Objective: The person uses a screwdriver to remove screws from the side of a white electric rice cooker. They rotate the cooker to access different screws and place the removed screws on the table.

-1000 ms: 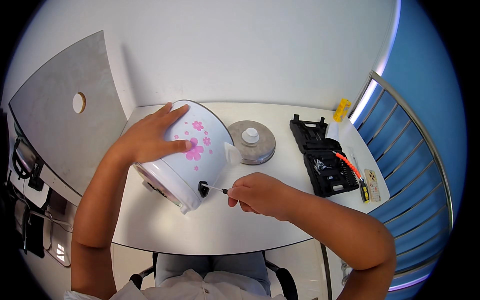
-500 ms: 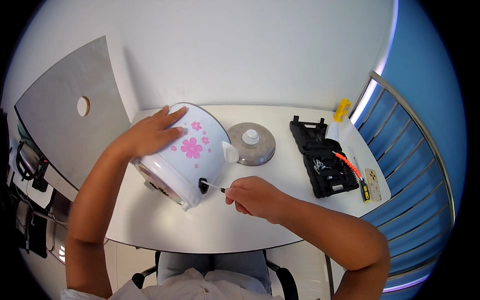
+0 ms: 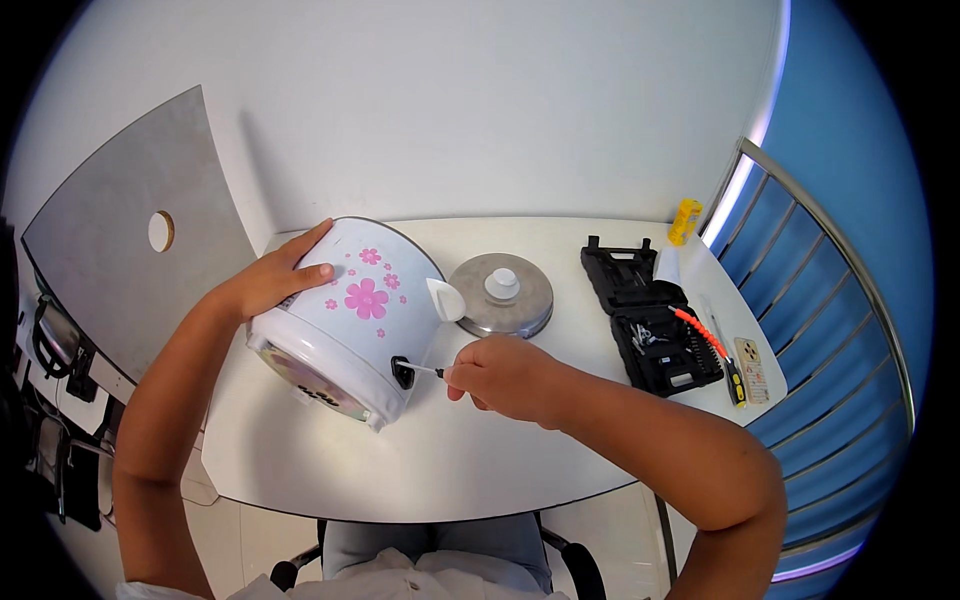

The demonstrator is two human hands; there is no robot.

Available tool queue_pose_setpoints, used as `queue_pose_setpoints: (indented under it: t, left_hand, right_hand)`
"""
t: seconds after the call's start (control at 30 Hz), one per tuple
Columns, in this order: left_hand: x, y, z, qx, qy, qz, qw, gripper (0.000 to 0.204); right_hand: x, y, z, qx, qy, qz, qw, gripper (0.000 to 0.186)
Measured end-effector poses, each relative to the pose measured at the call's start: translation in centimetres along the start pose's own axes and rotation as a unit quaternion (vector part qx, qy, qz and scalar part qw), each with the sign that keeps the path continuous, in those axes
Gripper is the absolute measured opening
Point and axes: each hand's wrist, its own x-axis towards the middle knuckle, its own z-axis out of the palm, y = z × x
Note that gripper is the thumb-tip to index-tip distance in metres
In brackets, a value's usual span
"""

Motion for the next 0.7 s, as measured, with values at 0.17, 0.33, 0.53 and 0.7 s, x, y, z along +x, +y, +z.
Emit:
queue_pose_setpoints:
  t: [0.17, 0.33, 0.53, 0.7]
  left_hand:
    - [-0.3, 0.4, 0.0, -0.004, -0.003, 0.005, 1.0, 0.096]
    - [-0.2, 0.6, 0.2, -0.021, 0.0, 0.002, 1.0, 0.097]
    - [-0.1, 0.3, 0.1, -0.053, 0.006, -0.009, 0.999, 0.097]
    - [-0.1, 0.1, 0.1, -0.037, 0.009, 0.0, 0.999, 0.093]
  right_hand:
    - [-0.3, -1.8, -0.2, -0.071, 0.004, 0.022, 0.997, 0.03]
    - [-0.3, -0.7, 0.7, -0.14, 0.049, -0.064, 0.987, 0.032]
    - [-0.1, 0.0, 1.9, -0.217, 0.107, -0.119, 0.963, 0.031]
    - [-0.1, -0.3, 1.8, -0.3, 0.116, -0.136, 0.937, 0.029]
